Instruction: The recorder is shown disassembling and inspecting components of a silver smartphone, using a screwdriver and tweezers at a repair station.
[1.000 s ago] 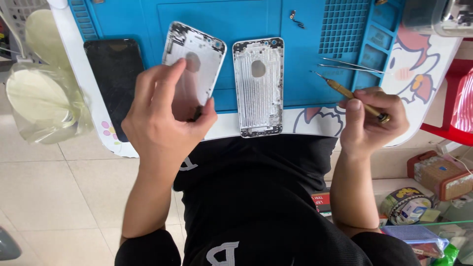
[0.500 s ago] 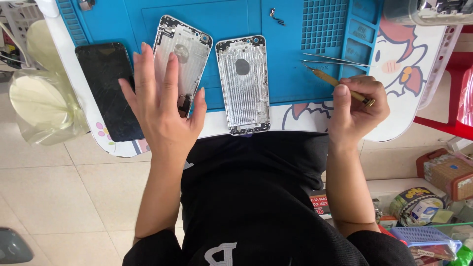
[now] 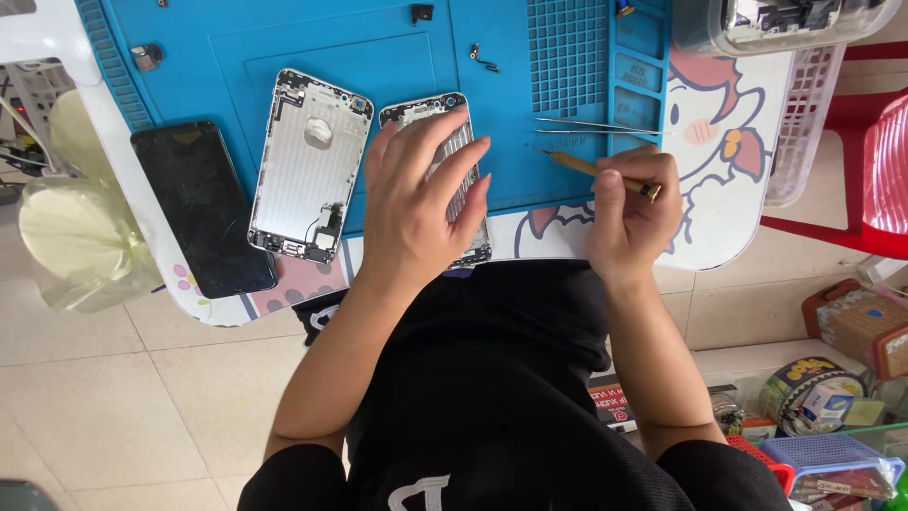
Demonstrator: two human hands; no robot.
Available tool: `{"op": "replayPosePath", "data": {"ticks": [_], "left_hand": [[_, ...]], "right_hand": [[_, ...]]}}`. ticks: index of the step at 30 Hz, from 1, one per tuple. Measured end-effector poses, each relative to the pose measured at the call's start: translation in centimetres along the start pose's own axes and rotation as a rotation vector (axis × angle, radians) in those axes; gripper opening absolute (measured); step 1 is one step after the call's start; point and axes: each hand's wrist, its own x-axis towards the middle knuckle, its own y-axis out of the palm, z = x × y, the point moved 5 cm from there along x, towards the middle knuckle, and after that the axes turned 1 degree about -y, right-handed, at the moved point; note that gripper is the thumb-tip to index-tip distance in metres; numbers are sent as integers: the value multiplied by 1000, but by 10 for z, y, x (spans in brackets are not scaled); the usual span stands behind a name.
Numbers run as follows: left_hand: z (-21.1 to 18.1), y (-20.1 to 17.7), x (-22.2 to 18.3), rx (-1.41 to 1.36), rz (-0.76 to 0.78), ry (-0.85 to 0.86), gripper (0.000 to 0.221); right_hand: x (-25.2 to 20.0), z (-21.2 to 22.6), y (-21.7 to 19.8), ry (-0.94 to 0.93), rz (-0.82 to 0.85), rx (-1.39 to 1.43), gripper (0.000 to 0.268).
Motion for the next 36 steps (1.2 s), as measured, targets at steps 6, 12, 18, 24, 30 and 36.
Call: {"op": "replayPosePath", "data": {"ticks": [6,12,18,24,30,36], "left_hand": [[3,11,9,-46,9,48,32],[1,12,15,-62,-3,99,31],[3,12,17,-74,-9,114,30],[4,11,17,-70,-8,126,29],[5,11,16,-79,3,108,29],[1,9,16,-65,-11,212,36]], "right_hand": [[0,-3,-2,3,-1,29,14],[0,-6,-3,28,-8,63,16],[2,-2,0,10,44,23,11],[3,0,2,2,50,2,10],[-1,-5,-3,-2,38,23,16],[-2,-4,0,0,112,233,20]]}}
